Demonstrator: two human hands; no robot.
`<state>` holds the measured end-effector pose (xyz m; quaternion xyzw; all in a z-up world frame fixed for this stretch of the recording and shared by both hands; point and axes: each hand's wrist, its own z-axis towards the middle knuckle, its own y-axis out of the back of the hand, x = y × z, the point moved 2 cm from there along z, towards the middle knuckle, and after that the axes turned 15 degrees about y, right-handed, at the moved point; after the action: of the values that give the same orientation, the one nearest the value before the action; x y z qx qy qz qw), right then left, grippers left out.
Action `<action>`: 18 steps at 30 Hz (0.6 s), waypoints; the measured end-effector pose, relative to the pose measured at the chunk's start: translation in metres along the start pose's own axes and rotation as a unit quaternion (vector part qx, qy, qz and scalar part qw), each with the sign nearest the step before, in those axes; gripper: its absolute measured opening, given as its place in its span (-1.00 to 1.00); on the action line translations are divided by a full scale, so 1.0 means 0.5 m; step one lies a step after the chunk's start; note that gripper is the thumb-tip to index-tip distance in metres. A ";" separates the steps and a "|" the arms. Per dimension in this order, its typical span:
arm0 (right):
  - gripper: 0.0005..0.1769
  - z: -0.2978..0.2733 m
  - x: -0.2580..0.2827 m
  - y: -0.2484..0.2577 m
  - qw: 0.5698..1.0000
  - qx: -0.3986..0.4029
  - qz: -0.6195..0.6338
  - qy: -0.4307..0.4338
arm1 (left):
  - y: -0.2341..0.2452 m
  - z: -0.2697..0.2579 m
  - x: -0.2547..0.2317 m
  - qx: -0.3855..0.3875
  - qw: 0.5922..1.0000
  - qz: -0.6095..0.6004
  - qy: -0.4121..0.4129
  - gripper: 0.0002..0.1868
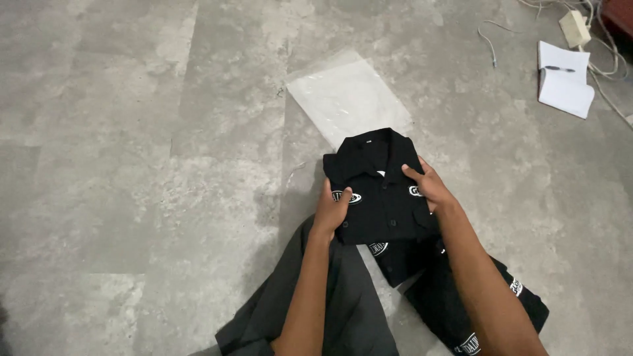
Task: The person sits on the floor and repeatedly folds black polo shirts, places them into clear plastic bags, and seals them. The person stacks the packaged shirts into a pile to the left.
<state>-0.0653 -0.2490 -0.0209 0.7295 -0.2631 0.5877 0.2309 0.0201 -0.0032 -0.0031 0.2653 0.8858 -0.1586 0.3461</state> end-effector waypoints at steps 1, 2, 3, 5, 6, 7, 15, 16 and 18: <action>-0.29 0.000 0.012 -0.020 1.000 0.002 -0.002 0.002 | 0.013 0.005 0.004 -0.001 1.000 -0.003 -0.002 0.00; -0.31 0.001 0.023 -0.040 1.000 0.010 -0.007 0.006 | 0.026 0.010 0.006 -0.013 0.999 -0.027 -0.012 -0.01; -0.32 -0.006 0.030 -0.056 1.000 0.015 -0.012 0.006 | 0.038 0.013 0.015 -0.024 0.998 -0.049 -0.018 -0.02; -0.29 0.010 0.019 -0.100 1.000 0.025 -0.010 0.010 | 0.078 0.035 0.033 -0.050 0.996 -0.060 -0.047 -0.04; -0.27 0.019 0.015 -0.126 0.999 0.034 -0.006 0.015 | 0.102 0.046 0.039 -0.076 0.992 -0.069 -0.076 -0.07; -0.27 0.026 0.005 -0.160 0.999 0.039 -0.006 0.015 | 0.136 0.047 0.049 -0.081 0.991 -0.072 -0.077 -0.07; -0.42 -0.013 -0.112 -0.583 0.979 0.193 -0.029 0.051 | 0.542 0.011 0.225 -0.231 0.960 -0.043 -0.154 -0.15; -0.42 -0.032 -0.129 -0.633 0.976 0.210 -0.026 0.048 | 0.576 -0.028 0.241 -0.247 0.956 -0.049 -0.150 -0.15; -0.47 -0.078 -0.162 -0.735 0.953 0.281 -0.070 0.086 | 0.638 -0.111 0.276 -0.302 0.942 -0.040 -0.141 -0.15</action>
<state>0.1330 0.0626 -0.1023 0.7284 -0.0150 0.6805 0.0787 0.0901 0.3303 -0.0911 0.0881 0.8441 0.0665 0.5248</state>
